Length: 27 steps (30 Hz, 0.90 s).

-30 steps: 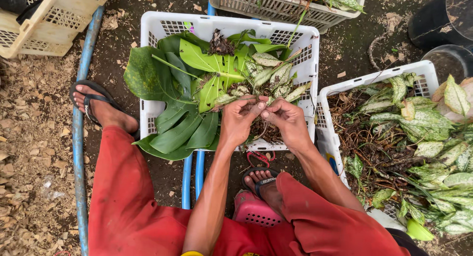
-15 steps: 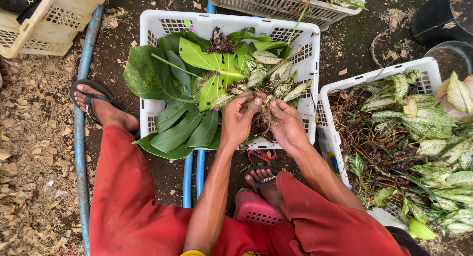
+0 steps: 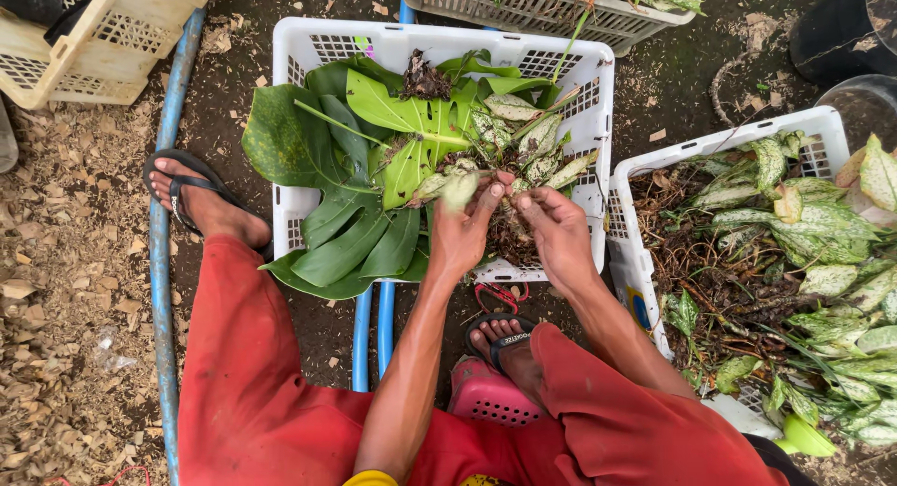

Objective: The person sits on the ground and cleans the roots of small plants by hand, removing soil and debris. The cleaned plants are placed into a white plastic basket.

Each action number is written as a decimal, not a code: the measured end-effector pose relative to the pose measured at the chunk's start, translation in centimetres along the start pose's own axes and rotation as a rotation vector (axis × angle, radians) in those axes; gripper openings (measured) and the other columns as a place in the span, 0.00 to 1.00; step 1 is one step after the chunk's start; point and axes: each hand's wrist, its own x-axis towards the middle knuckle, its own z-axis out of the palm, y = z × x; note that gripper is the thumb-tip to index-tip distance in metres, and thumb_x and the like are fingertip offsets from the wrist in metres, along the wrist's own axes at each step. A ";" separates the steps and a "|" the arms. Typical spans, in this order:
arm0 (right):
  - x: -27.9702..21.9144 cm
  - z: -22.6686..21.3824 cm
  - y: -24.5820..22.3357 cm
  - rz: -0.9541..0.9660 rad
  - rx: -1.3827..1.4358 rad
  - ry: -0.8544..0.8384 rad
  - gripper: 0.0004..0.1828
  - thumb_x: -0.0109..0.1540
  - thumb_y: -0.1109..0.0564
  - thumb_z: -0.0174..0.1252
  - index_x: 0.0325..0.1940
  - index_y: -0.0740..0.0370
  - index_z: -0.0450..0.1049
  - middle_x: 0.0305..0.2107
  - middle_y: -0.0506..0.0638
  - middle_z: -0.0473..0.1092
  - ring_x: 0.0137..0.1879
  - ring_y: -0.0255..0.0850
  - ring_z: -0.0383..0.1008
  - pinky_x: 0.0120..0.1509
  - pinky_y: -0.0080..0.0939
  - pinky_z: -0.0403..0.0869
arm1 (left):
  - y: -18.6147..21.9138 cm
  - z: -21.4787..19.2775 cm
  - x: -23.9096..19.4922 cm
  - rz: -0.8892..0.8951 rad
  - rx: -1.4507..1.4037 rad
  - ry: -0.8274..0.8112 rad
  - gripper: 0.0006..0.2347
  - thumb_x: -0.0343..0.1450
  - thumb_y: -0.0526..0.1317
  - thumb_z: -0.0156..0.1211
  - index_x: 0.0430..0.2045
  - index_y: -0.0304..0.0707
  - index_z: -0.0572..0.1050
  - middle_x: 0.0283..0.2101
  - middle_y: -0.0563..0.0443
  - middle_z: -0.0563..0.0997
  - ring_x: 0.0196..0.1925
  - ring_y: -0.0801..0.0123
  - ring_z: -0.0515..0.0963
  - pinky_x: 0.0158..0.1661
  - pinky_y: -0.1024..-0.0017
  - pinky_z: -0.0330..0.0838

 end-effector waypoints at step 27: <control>0.2 -1.8 2.0 -0.046 0.140 -0.154 0.04 0.67 0.69 0.58 0.41 0.65 0.74 0.40 0.49 0.73 0.48 0.34 0.72 0.58 0.36 0.71 | -0.9 0.0 0.3 -0.081 -0.403 -0.145 0.10 0.76 0.33 0.62 0.48 0.23 0.78 0.49 0.44 0.85 0.49 0.74 0.83 0.50 0.74 0.78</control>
